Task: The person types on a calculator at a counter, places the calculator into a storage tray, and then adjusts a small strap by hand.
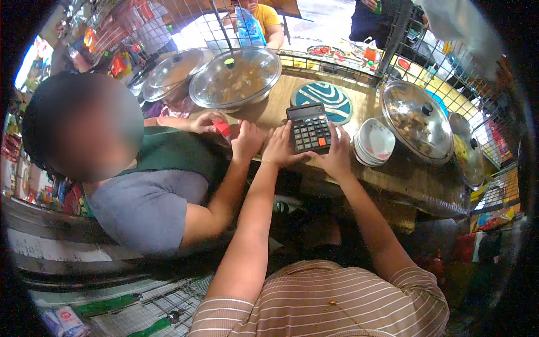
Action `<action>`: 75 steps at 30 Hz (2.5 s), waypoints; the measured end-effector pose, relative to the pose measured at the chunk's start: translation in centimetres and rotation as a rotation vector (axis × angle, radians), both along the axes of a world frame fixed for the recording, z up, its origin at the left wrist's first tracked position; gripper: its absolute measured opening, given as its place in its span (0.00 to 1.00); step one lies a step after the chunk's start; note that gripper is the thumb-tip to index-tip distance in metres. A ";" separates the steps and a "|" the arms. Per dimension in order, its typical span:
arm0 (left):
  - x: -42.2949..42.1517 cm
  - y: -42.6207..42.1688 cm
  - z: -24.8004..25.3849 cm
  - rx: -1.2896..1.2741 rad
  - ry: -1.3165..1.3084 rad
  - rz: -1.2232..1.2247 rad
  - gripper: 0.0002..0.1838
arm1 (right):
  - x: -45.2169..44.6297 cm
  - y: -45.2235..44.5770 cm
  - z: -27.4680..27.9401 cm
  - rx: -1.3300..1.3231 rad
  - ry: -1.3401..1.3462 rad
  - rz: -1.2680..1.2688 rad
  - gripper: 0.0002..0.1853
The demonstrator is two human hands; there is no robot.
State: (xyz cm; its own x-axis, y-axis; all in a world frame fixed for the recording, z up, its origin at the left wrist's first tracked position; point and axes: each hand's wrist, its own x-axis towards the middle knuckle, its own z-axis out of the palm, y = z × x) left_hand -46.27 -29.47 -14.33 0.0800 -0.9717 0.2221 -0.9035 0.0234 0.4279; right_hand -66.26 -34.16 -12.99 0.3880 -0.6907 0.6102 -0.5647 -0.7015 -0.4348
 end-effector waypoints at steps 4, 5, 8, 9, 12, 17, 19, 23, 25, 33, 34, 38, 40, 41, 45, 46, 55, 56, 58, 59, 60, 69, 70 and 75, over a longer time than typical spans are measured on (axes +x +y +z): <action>-0.1 0.1 0.2 0.011 -0.009 0.008 0.66 | 0.1 -0.4 -0.2 0.098 -0.041 0.066 0.61; -0.2 0.4 0.3 0.003 -0.015 0.004 0.66 | 0.1 -0.4 -0.4 0.090 -0.047 0.062 0.61; -0.2 0.1 0.4 -0.011 0.021 -0.007 0.67 | -0.1 -0.3 -0.3 0.133 -0.025 0.044 0.61; -0.2 0.0 0.2 -0.024 0.011 -0.014 0.67 | -0.1 -0.2 0.0 0.147 -0.030 0.048 0.60; 0.0 0.1 -0.4 -0.041 -0.022 -0.007 0.67 | -0.1 -0.4 -0.3 0.125 -0.038 0.065 0.60; -0.2 0.2 -0.1 -0.035 -0.010 0.004 0.66 | -0.3 -0.7 -1.0 0.156 -0.049 0.071 0.57; -0.3 0.4 0.2 -0.024 -0.014 0.000 0.66 | -0.3 -0.7 -0.9 0.163 -0.062 0.074 0.57; -0.2 0.3 0.4 -0.017 0.014 -0.014 0.66 | -0.3 -0.9 -1.3 0.133 -0.083 0.095 0.56; 0.0 0.2 0.0 -0.023 0.015 -0.019 0.66 | -0.4 -0.9 -1.2 0.137 -0.084 0.096 0.56; 0.1 0.2 -0.4 0.009 -0.002 0.005 0.66 | -0.6 -0.8 -1.3 0.140 -0.061 0.097 0.55; 0.1 0.1 -0.4 0.011 0.005 0.001 0.66 | -0.6 -0.8 -1.3 0.153 -0.064 0.108 0.54; 0.1 0.3 -0.2 0.008 0.006 -0.009 0.66 | -0.7 -0.6 -0.6 0.213 -0.026 0.095 0.53; 0.2 0.1 -0.5 0.002 0.019 -0.011 0.66 | -0.8 -0.6 -1.0 0.187 -0.023 0.112 0.53; 0.2 0.1 -0.6 0.002 0.023 -0.018 0.66 | -0.7 -0.7 -1.2 0.168 -0.034 0.114 0.52; 0.1 0.2 0.1 0.021 0.005 -0.022 0.66 | -0.4 -0.6 -1.2 0.149 -0.029 0.112 0.51; 0.0 0.3 0.5 0.021 0.000 -0.028 0.65 | -0.4 -0.8 -1.0 0.185 -0.013 0.128 0.50; -0.1 0.5 0.3 0.086 0.005 -0.009 0.66 | -0.5 -0.7 -1.6 0.182 -0.039 0.132 0.45; -0.2 0.5 0.6 0.092 0.000 -0.004 0.66 | -0.6 -0.8 -1.7 0.197 -0.018 0.123 0.45; -0.2 0.6 0.5 0.093 -0.003 0.006 0.66 | -0.6 -0.5 -1.2 0.215 0.017 0.102 0.44; -0.1 0.5 0.3 0.086 0.009 -0.001 0.66 | -0.7 -0.5 -1.2 0.209 0.020 0.109 0.44; -0.1 0.6 0.2 0.079 0.021 -0.009 0.66 | -0.8 -0.6 -1.1 0.231 0.017 0.126 0.45; -0.3 0.7 0.0 -0.011 -0.008 -0.016 0.65 | -1.1 -0.8 -1.0 0.256 0.027 0.172 0.43; -0.3 0.7 0.1 -0.013 -0.014 -0.022 0.64 | -1.1 -0.9 -1.0 0.280 0.036 0.174 0.43; -0.3 0.7 0.4 0.014 -0.015 -0.043 0.65 | -1.0 -0.8 -0.8 0.245 0.040 0.137 0.43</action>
